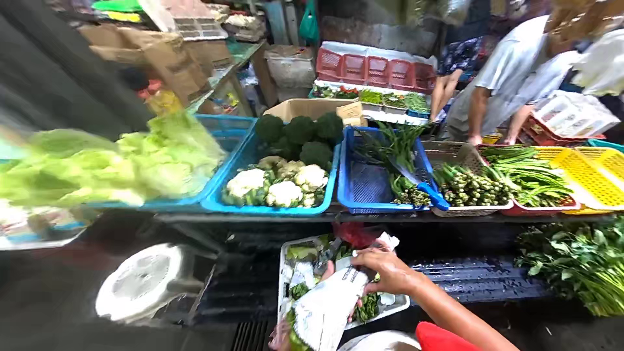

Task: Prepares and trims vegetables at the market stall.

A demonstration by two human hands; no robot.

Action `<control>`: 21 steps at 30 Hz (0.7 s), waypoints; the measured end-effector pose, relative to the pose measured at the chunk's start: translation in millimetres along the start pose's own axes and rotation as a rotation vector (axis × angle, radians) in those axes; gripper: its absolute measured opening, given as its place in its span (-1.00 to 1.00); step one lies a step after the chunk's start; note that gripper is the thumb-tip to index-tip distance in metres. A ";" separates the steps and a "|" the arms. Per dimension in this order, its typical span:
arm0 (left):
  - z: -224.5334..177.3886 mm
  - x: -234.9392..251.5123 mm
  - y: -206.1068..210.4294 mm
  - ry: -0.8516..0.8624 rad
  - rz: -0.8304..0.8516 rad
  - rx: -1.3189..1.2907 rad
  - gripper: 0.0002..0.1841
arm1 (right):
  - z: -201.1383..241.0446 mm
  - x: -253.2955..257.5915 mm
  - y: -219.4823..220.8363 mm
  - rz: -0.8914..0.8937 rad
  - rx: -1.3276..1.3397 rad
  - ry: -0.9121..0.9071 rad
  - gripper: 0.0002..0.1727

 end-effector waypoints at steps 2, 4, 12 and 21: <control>-10.9 -5.2 16.0 0.029 -0.058 -0.010 0.11 | -2.3 -2.6 -3.0 0.040 -0.021 0.011 -0.33; -17.3 -15.9 16.5 0.106 -0.138 -0.104 -0.11 | -7.8 -6.5 -6.4 0.031 0.043 0.045 -0.31; -77.6 -24.1 33.1 0.432 -0.388 0.011 0.29 | -18.1 -20.9 -20.4 -0.347 0.250 0.389 -0.28; -92.5 -23.8 20.8 0.719 -0.570 -0.039 -0.08 | 19.7 -9.9 -51.5 -0.365 0.162 0.342 -0.73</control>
Point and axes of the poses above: each hand's wrist, its own x-axis towards the middle knuckle, its own y-axis out of the palm, z = x × y, the point moved 10 cm from there along x, towards the middle knuckle, and after that the axes turned 8 degrees about y, right-handed, at the moved point
